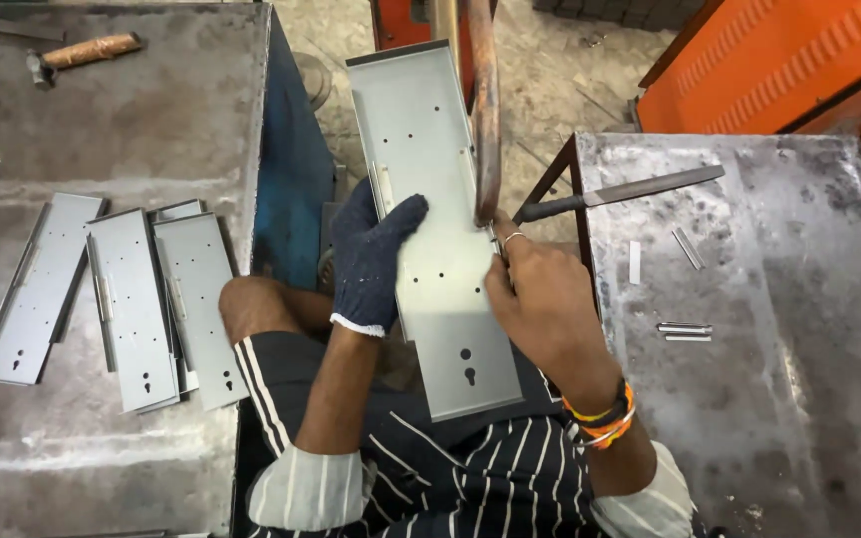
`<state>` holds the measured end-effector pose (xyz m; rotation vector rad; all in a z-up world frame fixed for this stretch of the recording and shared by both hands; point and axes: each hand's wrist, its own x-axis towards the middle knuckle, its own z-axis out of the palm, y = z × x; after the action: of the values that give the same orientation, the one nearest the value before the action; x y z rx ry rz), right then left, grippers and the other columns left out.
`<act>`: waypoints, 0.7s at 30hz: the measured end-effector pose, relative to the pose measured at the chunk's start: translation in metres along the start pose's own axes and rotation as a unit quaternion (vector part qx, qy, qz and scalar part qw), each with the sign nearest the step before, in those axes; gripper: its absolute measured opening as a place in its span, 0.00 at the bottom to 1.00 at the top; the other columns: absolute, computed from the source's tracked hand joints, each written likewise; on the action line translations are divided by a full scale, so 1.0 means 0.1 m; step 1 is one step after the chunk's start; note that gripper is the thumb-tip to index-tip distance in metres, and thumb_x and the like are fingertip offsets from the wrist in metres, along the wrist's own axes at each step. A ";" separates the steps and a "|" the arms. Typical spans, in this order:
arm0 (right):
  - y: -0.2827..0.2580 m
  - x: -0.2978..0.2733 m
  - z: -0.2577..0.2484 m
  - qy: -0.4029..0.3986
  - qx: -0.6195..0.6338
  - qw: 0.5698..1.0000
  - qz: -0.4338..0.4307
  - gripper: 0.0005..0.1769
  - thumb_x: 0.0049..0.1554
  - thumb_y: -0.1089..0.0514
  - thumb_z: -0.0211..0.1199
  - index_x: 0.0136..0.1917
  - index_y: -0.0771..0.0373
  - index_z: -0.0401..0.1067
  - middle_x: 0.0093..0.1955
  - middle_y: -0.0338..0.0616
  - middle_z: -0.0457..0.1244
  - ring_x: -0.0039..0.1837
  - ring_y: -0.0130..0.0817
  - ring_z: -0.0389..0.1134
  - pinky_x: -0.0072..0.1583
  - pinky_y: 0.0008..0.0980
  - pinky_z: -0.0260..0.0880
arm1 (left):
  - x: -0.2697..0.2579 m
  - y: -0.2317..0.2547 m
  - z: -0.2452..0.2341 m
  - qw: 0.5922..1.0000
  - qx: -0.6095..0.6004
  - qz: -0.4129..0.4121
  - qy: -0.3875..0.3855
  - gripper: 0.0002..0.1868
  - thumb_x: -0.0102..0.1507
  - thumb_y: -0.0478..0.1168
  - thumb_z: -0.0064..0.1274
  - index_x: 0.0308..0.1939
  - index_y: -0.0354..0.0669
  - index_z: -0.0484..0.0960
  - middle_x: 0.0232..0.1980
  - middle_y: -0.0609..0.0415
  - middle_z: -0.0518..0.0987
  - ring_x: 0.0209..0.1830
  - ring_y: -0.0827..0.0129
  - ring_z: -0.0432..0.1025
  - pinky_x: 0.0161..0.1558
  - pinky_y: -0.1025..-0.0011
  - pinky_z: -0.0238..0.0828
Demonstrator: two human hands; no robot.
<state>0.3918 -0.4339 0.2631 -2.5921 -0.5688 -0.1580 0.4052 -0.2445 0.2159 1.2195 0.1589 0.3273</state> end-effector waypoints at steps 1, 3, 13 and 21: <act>-0.01 -0.01 -0.01 -0.001 0.001 1.000 -0.001 0.28 0.58 0.58 0.58 0.71 0.64 0.68 0.33 0.57 0.66 0.39 0.56 0.70 0.45 0.54 0.68 | 0.01 -0.03 -0.01 1.000 0.000 0.000 0.001 0.18 0.60 0.33 0.60 0.53 0.31 0.82 0.43 0.50 0.85 0.37 0.71 0.79 0.41 0.72 0.79; -0.06 -0.01 -0.03 0.016 0.006 1.000 0.006 0.28 0.57 0.58 0.58 0.71 0.64 0.68 0.33 0.58 0.66 0.37 0.57 0.69 0.43 0.54 0.67 | 0.04 -0.08 -0.03 0.999 0.026 -0.009 0.016 0.17 0.60 0.33 0.61 0.53 0.31 0.82 0.42 0.49 0.85 0.36 0.71 0.79 0.40 0.72 0.78; -0.02 -0.32 0.09 0.020 -0.071 0.997 0.019 0.13 0.62 0.54 0.57 0.39 0.63 0.72 0.33 0.56 0.66 0.37 0.56 0.69 0.44 0.53 0.68 | -0.25 -0.13 -0.08 0.998 -0.049 -0.018 -0.042 0.20 0.62 0.34 0.59 0.57 0.30 0.79 0.46 0.50 0.84 0.42 0.70 0.78 0.45 0.70 0.78; -0.25 -0.30 -0.13 0.079 -0.039 0.996 0.007 0.20 0.60 0.45 0.61 0.45 0.65 0.77 0.30 0.59 0.66 0.33 0.57 0.69 0.38 0.52 0.67 | -0.58 0.04 -0.03 1.000 -0.017 -0.010 -0.004 0.22 0.63 0.36 0.58 0.60 0.30 0.79 0.52 0.47 0.83 0.47 0.69 0.77 0.49 0.69 0.75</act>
<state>0.3540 -0.4308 0.2791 -2.6277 -0.4954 -0.3832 0.3496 -0.2599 0.2152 1.1842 0.1578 0.3058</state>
